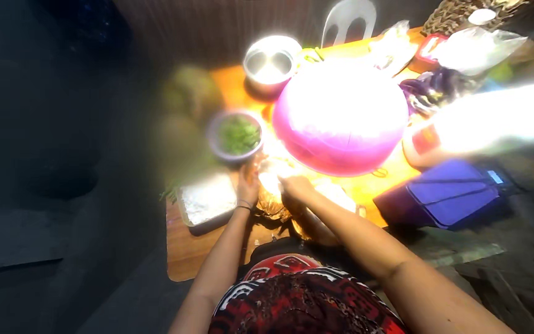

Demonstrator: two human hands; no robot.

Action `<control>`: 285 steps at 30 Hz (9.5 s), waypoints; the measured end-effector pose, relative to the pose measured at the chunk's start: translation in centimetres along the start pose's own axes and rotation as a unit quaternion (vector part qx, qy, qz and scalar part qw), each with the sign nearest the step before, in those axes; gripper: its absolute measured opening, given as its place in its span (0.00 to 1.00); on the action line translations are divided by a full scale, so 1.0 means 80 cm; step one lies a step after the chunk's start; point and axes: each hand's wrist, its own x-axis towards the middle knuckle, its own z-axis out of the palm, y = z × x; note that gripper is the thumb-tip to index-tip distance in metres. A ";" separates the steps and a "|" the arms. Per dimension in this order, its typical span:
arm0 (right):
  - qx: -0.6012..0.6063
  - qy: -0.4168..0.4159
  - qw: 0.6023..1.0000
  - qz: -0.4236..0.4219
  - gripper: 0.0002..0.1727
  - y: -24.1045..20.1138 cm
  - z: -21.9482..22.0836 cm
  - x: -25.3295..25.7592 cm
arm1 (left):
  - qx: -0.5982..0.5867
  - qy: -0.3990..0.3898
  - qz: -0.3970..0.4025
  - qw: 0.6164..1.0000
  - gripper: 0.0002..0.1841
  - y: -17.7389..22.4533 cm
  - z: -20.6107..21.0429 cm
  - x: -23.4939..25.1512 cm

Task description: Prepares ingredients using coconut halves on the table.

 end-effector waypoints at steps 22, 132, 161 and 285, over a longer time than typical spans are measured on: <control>-0.007 -0.054 0.998 -0.009 0.20 0.007 0.002 -0.005 | -0.004 0.005 0.006 1.000 0.34 -0.008 -0.001 0.000; -0.153 -0.027 0.987 0.036 0.27 0.026 -0.049 -0.002 | 0.046 -0.064 -0.040 0.996 0.33 0.032 -0.011 0.020; -0.191 -0.078 0.976 0.061 0.21 0.022 -0.062 -0.007 | 0.050 -0.084 -0.061 0.993 0.34 0.041 -0.016 0.018; -0.191 -0.104 0.974 0.062 0.18 -0.012 -0.042 0.021 | 0.032 -0.070 -0.042 0.996 0.33 0.024 -0.017 0.016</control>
